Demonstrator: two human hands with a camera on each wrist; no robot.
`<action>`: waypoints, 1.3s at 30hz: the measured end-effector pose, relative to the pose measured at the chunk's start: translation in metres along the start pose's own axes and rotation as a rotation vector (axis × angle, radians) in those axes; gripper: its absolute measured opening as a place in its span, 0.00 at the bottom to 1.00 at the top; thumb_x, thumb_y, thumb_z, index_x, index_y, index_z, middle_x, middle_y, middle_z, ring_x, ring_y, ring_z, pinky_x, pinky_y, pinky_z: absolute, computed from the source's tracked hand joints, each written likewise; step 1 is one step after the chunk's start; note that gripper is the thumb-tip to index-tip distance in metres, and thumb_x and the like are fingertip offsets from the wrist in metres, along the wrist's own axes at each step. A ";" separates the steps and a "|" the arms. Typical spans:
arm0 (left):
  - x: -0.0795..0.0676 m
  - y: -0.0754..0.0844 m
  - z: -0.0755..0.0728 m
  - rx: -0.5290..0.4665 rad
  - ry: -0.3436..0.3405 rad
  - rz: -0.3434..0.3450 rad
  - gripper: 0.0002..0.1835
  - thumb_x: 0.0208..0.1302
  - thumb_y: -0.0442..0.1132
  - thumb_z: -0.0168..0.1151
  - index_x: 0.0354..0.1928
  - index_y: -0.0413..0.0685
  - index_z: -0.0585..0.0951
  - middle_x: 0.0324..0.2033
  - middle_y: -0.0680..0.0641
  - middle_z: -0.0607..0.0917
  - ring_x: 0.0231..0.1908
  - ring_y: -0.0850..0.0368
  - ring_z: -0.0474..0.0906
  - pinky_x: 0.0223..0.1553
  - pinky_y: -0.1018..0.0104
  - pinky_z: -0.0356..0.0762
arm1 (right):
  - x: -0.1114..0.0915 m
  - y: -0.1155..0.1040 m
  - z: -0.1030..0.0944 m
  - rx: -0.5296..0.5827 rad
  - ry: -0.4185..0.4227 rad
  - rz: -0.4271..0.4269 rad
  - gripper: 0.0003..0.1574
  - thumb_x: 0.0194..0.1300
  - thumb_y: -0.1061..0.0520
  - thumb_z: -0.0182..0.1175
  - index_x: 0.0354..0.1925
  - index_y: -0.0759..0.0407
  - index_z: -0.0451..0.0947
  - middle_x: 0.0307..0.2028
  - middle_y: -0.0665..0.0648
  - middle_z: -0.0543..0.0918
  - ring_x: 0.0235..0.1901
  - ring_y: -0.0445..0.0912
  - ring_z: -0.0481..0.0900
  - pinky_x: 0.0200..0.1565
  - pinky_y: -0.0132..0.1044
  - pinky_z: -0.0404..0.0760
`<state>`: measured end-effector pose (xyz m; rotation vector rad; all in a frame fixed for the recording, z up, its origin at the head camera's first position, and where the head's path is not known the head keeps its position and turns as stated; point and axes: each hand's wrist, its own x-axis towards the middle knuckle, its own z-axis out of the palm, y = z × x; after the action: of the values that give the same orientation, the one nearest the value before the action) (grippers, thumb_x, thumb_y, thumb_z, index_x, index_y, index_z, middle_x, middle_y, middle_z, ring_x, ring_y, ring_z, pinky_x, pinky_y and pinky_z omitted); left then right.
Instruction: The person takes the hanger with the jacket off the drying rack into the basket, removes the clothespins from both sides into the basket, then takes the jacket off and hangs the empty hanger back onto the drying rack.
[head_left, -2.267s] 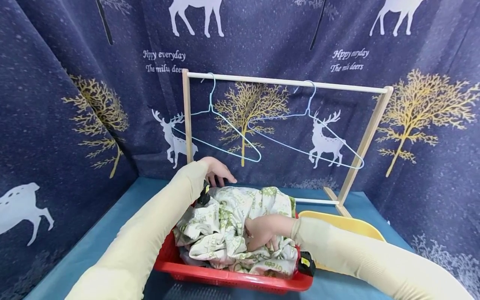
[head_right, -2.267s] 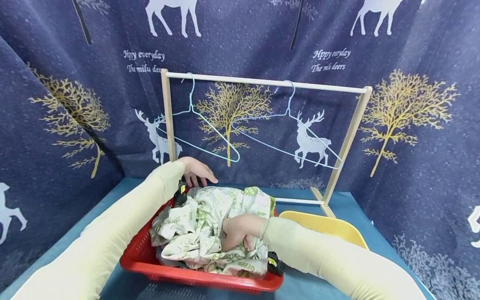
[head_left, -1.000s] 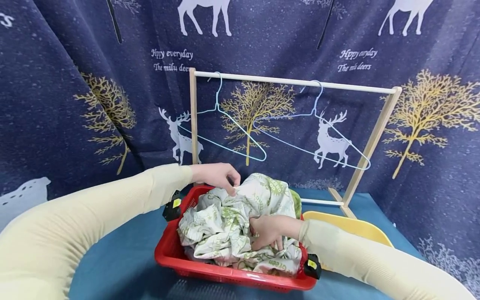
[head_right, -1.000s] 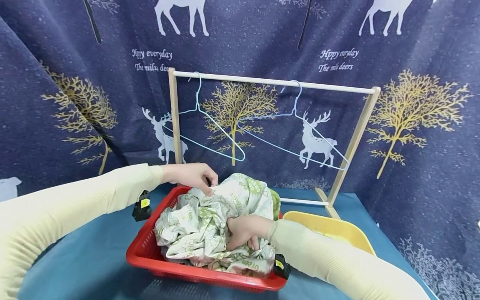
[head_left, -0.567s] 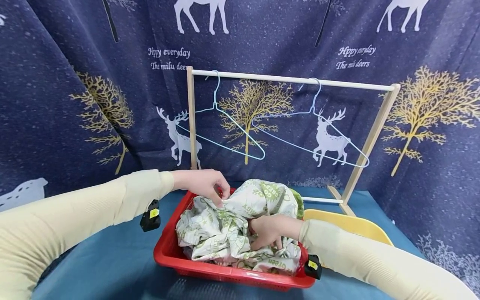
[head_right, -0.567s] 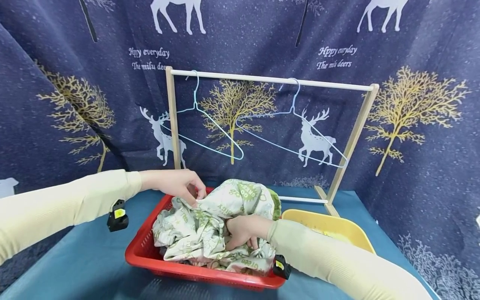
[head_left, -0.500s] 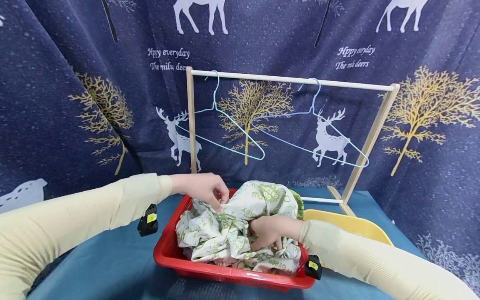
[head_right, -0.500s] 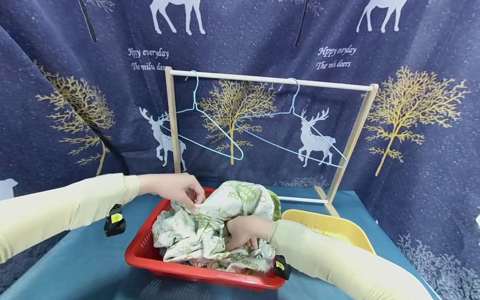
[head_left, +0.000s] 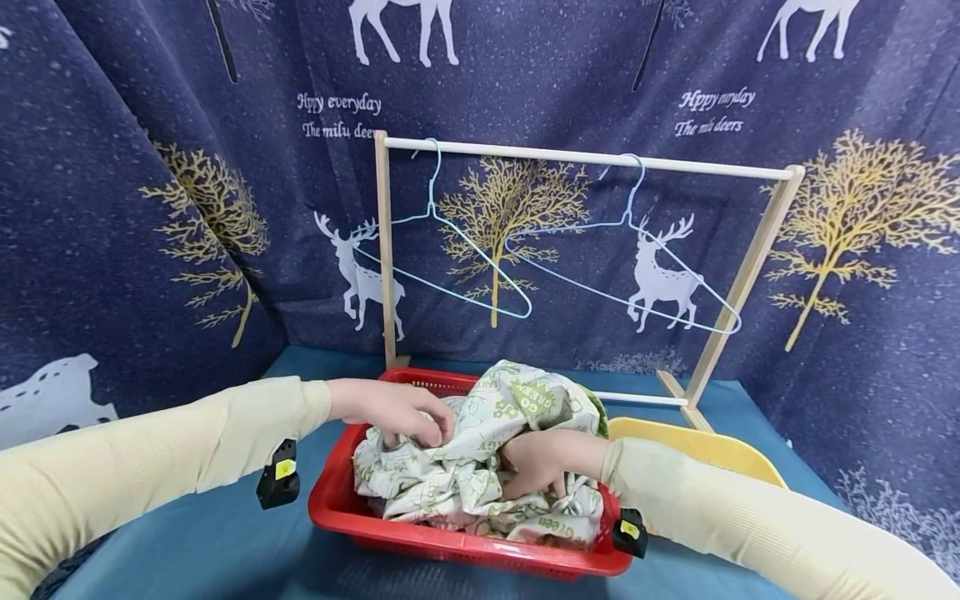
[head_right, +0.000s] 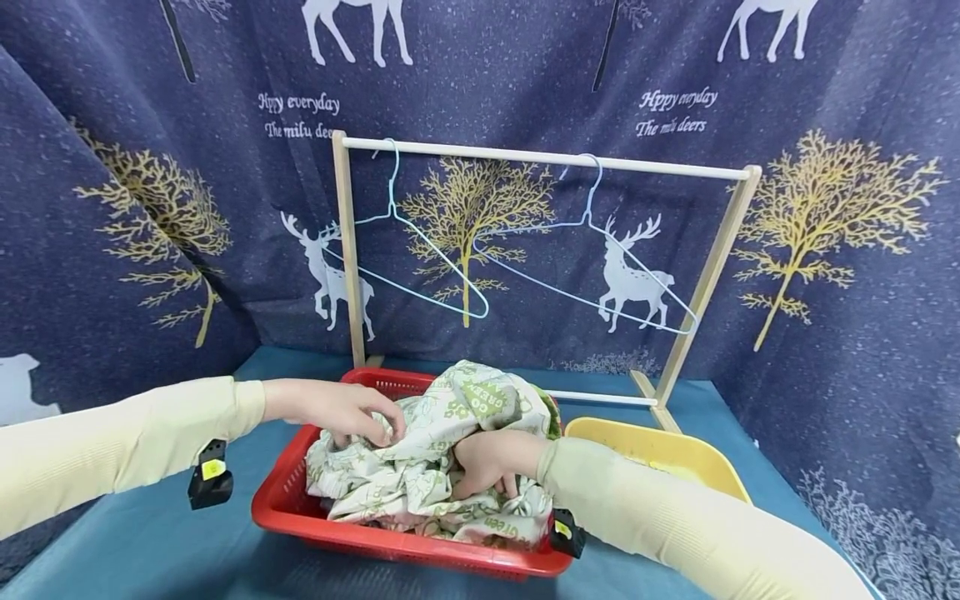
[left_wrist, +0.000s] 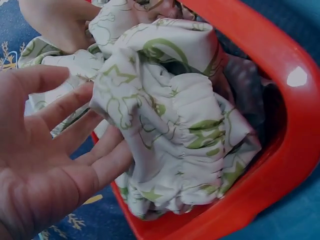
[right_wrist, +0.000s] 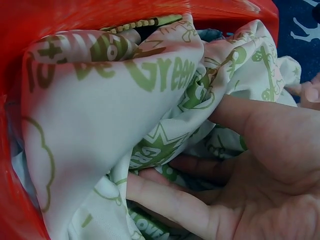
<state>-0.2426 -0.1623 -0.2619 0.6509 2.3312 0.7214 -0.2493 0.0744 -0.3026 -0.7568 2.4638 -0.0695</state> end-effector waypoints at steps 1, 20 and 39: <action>0.000 -0.001 0.001 -0.022 -0.010 -0.013 0.08 0.70 0.40 0.53 0.45 0.56 0.80 0.43 0.53 0.77 0.35 0.58 0.71 0.30 0.62 0.71 | -0.001 0.000 0.000 0.000 -0.004 0.001 0.25 0.68 0.50 0.60 0.18 0.52 0.63 0.19 0.52 0.72 0.18 0.56 0.84 0.21 0.38 0.81; 0.014 -0.016 0.013 -0.085 0.002 -0.049 0.15 0.65 0.45 0.56 0.52 0.62 0.81 0.53 0.53 0.80 0.52 0.54 0.74 0.45 0.51 0.78 | -0.057 -0.013 -0.054 0.071 -0.021 -0.126 0.15 0.72 0.46 0.57 0.54 0.47 0.78 0.43 0.52 0.84 0.34 0.46 0.83 0.30 0.43 0.84; 0.029 -0.015 0.018 0.100 0.105 0.021 0.06 0.66 0.50 0.64 0.41 0.62 0.81 0.45 0.58 0.81 0.49 0.59 0.75 0.50 0.60 0.76 | -0.019 0.020 -0.074 0.126 0.166 0.000 0.25 0.77 0.48 0.50 0.68 0.51 0.68 0.60 0.60 0.76 0.19 0.42 0.69 0.29 0.44 0.83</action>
<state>-0.2551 -0.1498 -0.2949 0.6980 2.4728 0.6658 -0.2852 0.0929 -0.2349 -0.7218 2.5872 -0.2962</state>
